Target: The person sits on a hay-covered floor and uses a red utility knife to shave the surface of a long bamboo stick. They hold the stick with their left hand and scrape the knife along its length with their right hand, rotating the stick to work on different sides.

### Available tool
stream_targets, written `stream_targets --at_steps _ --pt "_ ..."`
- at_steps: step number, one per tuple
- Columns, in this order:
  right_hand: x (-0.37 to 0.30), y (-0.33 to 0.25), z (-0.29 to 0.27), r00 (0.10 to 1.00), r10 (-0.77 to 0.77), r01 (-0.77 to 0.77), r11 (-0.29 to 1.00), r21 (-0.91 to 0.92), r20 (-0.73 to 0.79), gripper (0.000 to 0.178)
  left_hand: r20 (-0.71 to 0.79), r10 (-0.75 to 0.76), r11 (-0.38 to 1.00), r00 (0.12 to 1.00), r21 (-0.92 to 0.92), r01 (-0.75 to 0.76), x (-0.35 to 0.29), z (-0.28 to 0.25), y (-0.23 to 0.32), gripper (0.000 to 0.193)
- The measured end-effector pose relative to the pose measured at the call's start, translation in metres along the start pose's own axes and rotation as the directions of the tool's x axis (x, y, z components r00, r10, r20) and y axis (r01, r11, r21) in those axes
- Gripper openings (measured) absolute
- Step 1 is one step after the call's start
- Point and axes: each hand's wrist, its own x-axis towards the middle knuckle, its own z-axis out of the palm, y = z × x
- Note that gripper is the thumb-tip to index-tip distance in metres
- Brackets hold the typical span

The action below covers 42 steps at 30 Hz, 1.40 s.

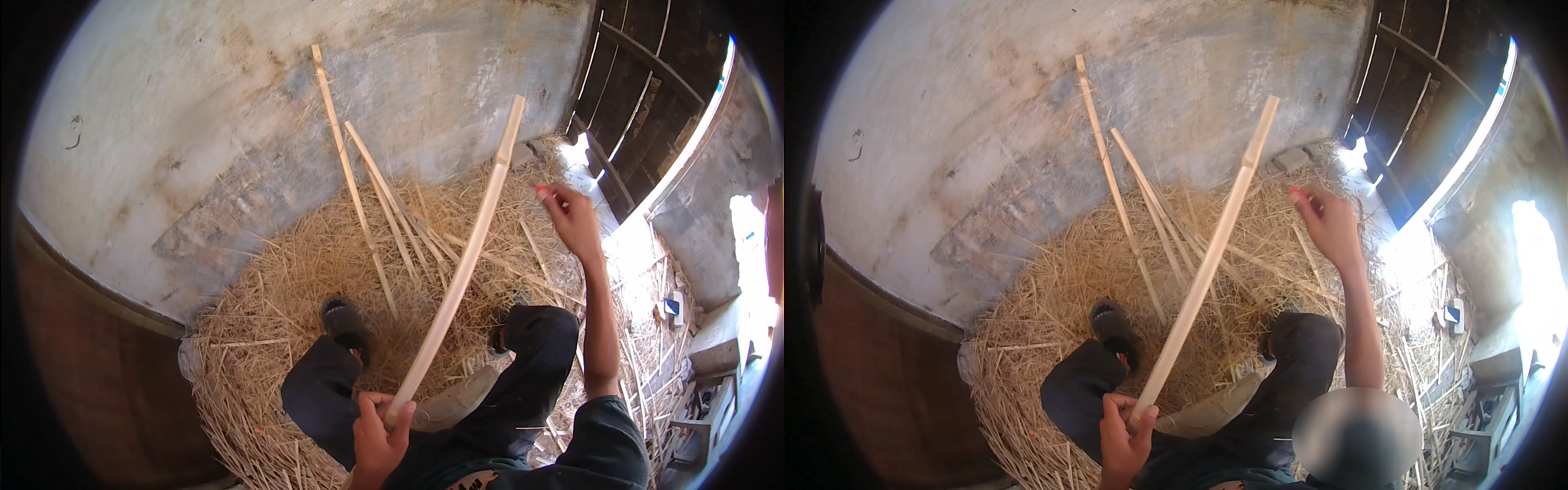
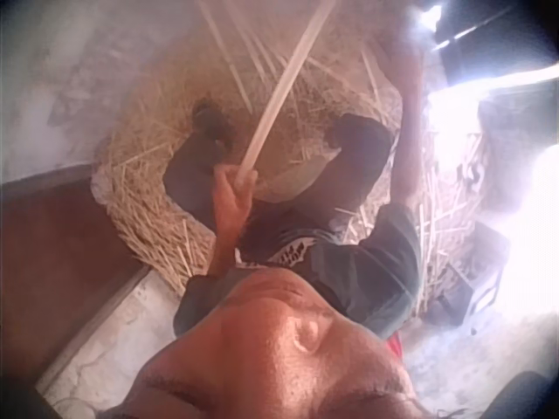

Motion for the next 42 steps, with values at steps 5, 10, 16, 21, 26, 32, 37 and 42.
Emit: stream_targets --at_steps 5,10,16,21,26,32,37,42 --pt "-0.034 -0.032 0.012 0.981 -0.067 0.061 0.997 0.041 0.18 0.034 0.021 -0.005 0.993 1.0 -0.118 0.008 0.026 0.0 0.012 0.036" --pt "-0.073 -0.073 0.01 0.971 -0.222 0.179 0.925 0.334 0.093 0.025 0.115 -0.004 0.979 0.993 -0.204 0.028 0.039 0.002 0.012 0.029" --pt "-0.116 -0.092 0.027 0.833 -0.55 0.497 0.79 0.359 0.058 0.029 0.151 0.047 0.983 0.987 -0.185 -0.019 0.046 0.011 0.022 0.029" --pt "-0.132 -0.098 0.041 0.78 -0.626 0.599 0.738 0.31 -0.017 0.036 0.165 0.06 0.979 0.984 -0.2 -0.027 0.045 0.018 0.027 0.028" --pt "-0.151 -0.108 0.042 0.777 -0.63 0.61 0.744 0.272 -0.019 0.036 0.149 0.063 0.986 0.987 -0.161 -0.038 0.046 0.021 0.041 0.025" --pt "-0.147 -0.112 0.041 0.792 -0.61 0.593 0.768 0.24 -0.005 0.035 0.097 0.12 0.986 0.988 -0.127 -0.108 0.047 0.024 0.046 0.025" --pt "-0.142 -0.099 0.045 0.8 -0.6 0.587 0.781 0.214 -0.008 0.032 0.07 0.112 0.994 0.991 -0.012 -0.111 0.042 0.024 0.045 0.029" --pt "-0.128 -0.098 0.036 0.83 -0.556 0.554 0.818 0.157 -0.032 0.028 0.08 0.08 0.996 0.994 0.023 -0.082 0.034 0.02 0.041 0.031"
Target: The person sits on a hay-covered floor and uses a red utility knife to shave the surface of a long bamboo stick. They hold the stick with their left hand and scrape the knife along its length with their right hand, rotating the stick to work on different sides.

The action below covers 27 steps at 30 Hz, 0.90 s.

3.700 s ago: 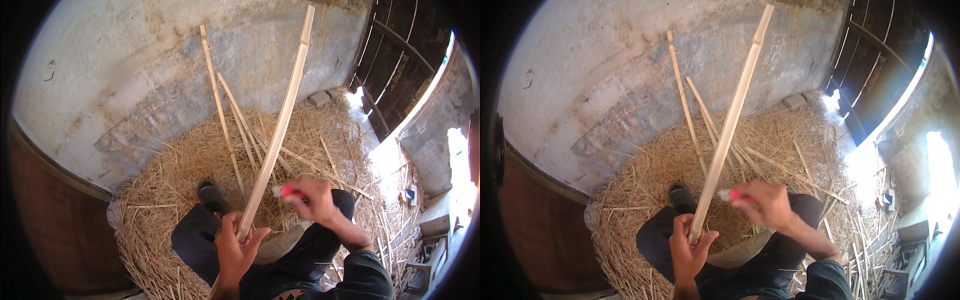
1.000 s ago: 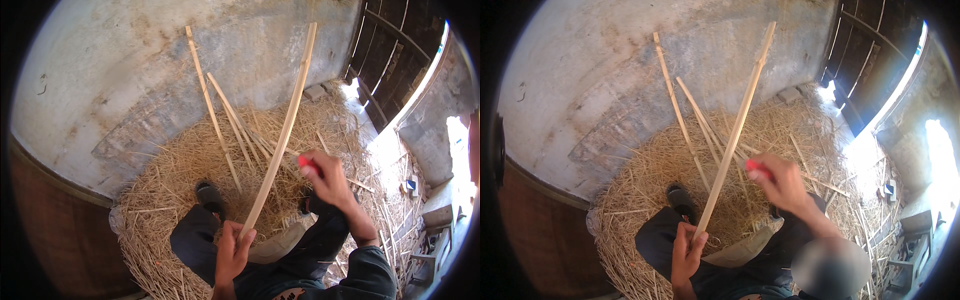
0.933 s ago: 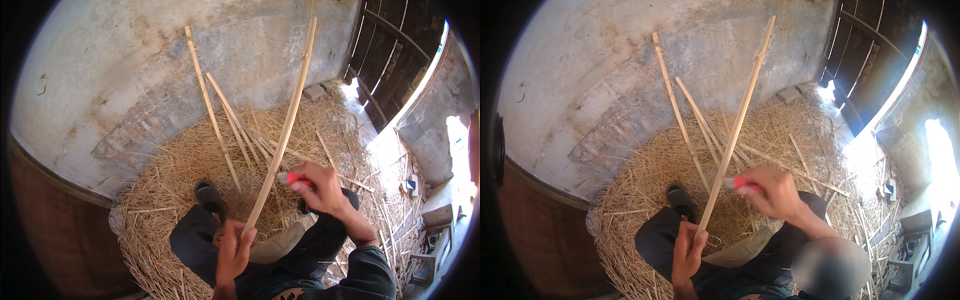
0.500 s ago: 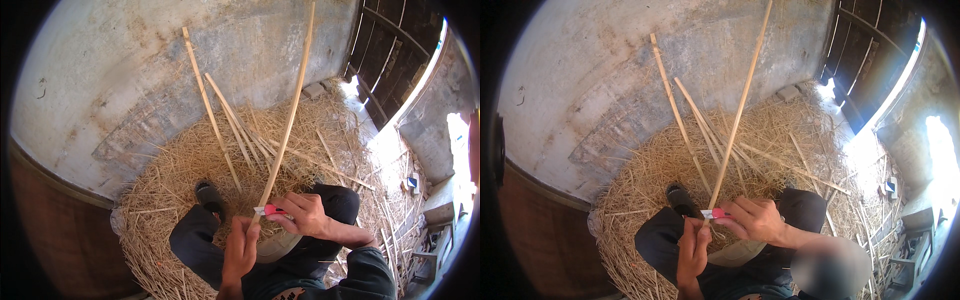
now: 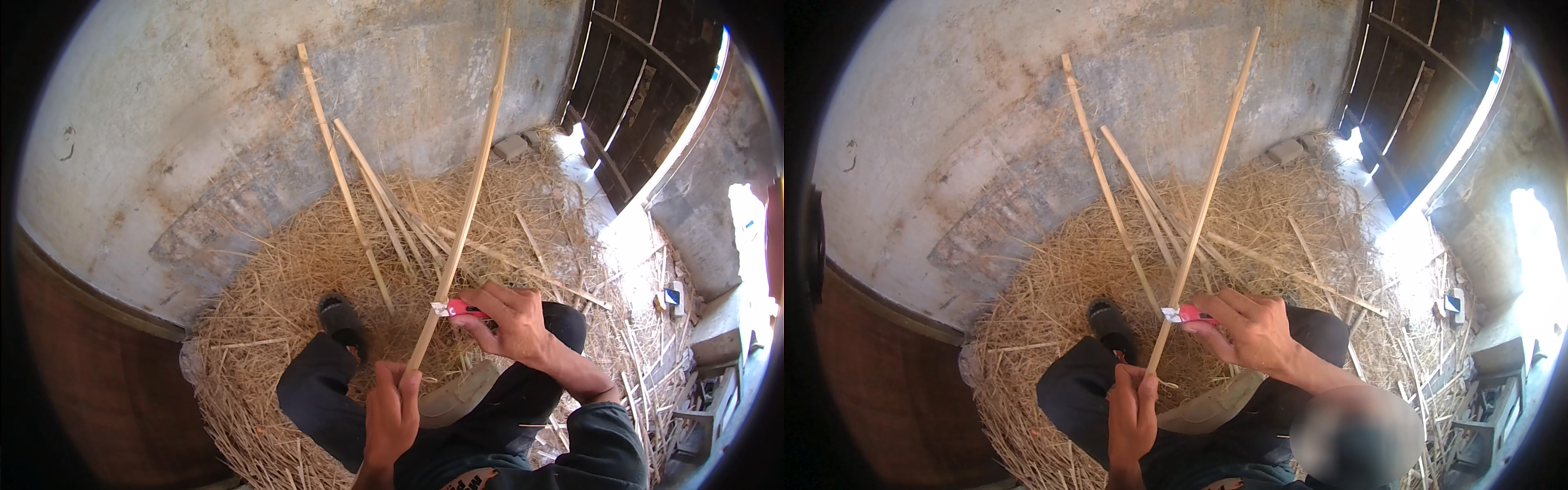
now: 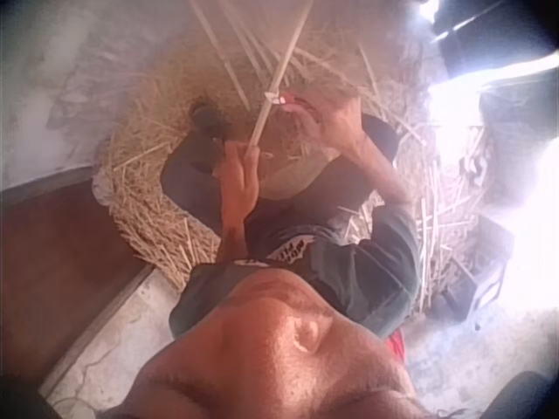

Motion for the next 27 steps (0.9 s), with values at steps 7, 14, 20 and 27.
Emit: stream_targets --at_steps 7,14,20,27 --pt "0.011 0.008 -0.007 1.0 -0.023 0.023 0.998 -0.053 -0.006 0.026 0.002 -0.003 0.999 1.0 0.034 0.003 -0.003 -0.007 0.002 0.032" --pt "0.042 0.065 -0.025 0.917 0.267 -0.299 0.952 -0.068 -0.298 0.022 0.059 -0.062 0.996 0.996 0.067 0.058 -0.026 -0.009 -0.009 0.032" --pt "0.049 0.095 -0.056 0.854 0.464 -0.469 0.882 0.038 -0.236 0.03 0.068 -0.043 0.998 0.997 0.042 0.04 -0.046 -0.017 -0.036 0.034" --pt "0.004 0.045 -0.001 0.986 0.134 -0.118 0.982 0.149 -0.101 0.027 0.056 -0.135 0.989 0.989 0.063 0.132 -0.018 -0.023 -0.017 0.032"
